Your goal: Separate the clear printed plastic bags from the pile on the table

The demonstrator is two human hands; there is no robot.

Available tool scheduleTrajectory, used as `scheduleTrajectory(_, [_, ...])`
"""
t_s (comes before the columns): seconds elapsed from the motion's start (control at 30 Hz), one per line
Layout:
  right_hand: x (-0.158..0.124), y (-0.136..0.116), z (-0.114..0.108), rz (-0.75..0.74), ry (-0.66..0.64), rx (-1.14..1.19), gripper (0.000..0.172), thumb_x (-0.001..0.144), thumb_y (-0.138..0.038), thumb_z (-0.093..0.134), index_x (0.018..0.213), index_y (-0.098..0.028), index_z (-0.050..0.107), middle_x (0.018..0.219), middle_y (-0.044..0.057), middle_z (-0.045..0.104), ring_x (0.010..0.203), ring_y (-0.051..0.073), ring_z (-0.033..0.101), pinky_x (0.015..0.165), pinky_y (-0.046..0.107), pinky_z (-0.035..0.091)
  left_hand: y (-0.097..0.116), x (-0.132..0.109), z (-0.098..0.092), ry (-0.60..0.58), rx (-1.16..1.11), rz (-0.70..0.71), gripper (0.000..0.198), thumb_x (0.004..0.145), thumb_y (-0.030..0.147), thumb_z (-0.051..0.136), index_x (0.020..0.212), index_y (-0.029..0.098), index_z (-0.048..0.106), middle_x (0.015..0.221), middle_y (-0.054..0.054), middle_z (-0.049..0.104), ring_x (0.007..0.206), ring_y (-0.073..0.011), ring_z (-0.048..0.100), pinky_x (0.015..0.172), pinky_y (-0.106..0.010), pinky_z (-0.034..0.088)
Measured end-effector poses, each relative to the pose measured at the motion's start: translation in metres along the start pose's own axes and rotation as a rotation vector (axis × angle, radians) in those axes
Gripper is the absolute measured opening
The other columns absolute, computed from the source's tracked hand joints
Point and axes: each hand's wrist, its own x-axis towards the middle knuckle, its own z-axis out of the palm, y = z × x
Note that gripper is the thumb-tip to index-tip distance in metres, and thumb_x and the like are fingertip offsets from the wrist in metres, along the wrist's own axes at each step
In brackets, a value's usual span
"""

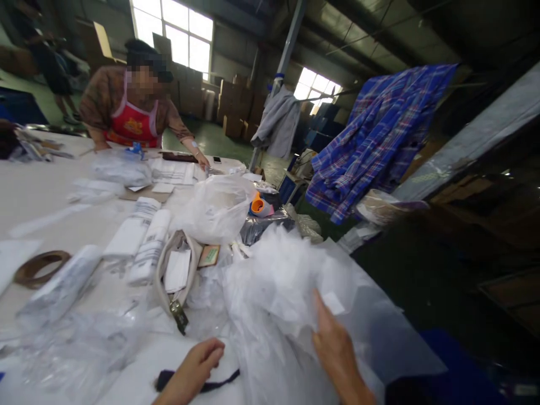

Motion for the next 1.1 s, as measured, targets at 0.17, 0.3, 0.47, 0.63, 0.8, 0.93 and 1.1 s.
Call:
scheduleTrajectory(0.17, [-0.013,-0.044,0.087,0.073,-0.311,-0.1,0.083,0.069,0.006,0.03,0.15,-0.015,0.024,0.134,0.015,0.055,0.12,0.028,0.055,0.096,0.043,0.052,0.038,0.018,0.044,-0.047,-0.265,-0.012,0.082,0.057,0.069,0.057,0.118,0.016,0.048,0.111,-0.014,0.061,0.099,-0.0255,0.059,0.072,-0.031,0.049])
scheduleTrajectory(0.3, [-0.009,-0.049,0.067,0.166,-0.465,-0.017,0.085,0.077,-0.018,0.053,0.152,-0.017,0.013,0.15,0.018,0.036,0.137,0.035,0.037,0.103,0.049,0.046,0.061,0.033,0.059,0.105,-0.245,-0.026,0.11,0.056,0.071,0.057,0.14,0.008,0.024,0.121,-0.022,0.055,0.103,-0.0307,0.06,0.076,-0.038,0.052])
scheduleTrajectory(0.47, [-0.002,-0.054,0.035,0.184,-0.623,0.183,0.094,0.075,-0.03,0.063,0.152,-0.018,0.009,0.159,0.013,0.015,0.146,0.027,0.017,0.116,0.043,0.03,0.088,0.053,0.065,0.292,-0.133,0.225,0.102,0.067,0.061,0.059,0.144,0.008,0.018,0.146,-0.023,0.038,0.134,-0.0335,0.041,0.112,-0.046,0.035])
scheduleTrajectory(0.63, [0.0,-0.035,0.034,0.092,-0.636,0.4,0.078,0.084,-0.04,0.053,0.15,-0.016,0.02,0.158,0.005,0.022,0.146,0.021,0.019,0.121,0.039,0.019,0.094,0.079,0.066,0.466,-0.098,0.239,0.096,0.074,0.046,0.053,0.147,0.003,0.006,0.155,-0.022,0.024,0.144,-0.0293,0.025,0.12,-0.043,0.019])
scheduleTrajectory(0.8, [0.008,0.012,0.038,0.125,-0.416,0.352,0.061,0.096,-0.042,0.028,0.147,-0.008,0.031,0.153,0.011,0.033,0.143,0.021,0.028,0.122,0.041,0.022,0.084,0.087,0.056,0.455,-0.164,0.248,0.08,0.07,0.03,0.047,0.143,0.005,0.026,0.145,-0.019,0.044,0.137,-0.0277,0.04,0.117,-0.042,0.027])
scheduleTrajectory(0.93, [0.005,0.027,0.038,0.094,-0.409,0.285,0.062,0.094,-0.04,0.034,0.149,-0.015,0.025,0.157,0.006,0.023,0.147,0.022,0.015,0.122,0.046,0.018,0.091,0.078,0.051,0.1,-0.335,0.235,0.069,0.068,0.03,0.053,0.133,0.012,0.044,0.126,-0.011,0.064,0.125,-0.0293,0.053,0.108,-0.043,0.041])
scheduleTrajectory(1.1, [-0.007,0.024,0.053,0.121,-0.566,0.247,0.07,0.092,-0.053,0.041,0.151,-0.026,0.015,0.16,0.003,0.007,0.147,0.027,0.0,0.119,0.059,0.007,0.093,0.086,0.056,-0.027,-0.367,0.203,0.061,0.064,0.026,0.057,0.124,0.014,0.054,0.121,-0.008,0.068,0.124,-0.0295,0.054,0.102,-0.042,0.047])
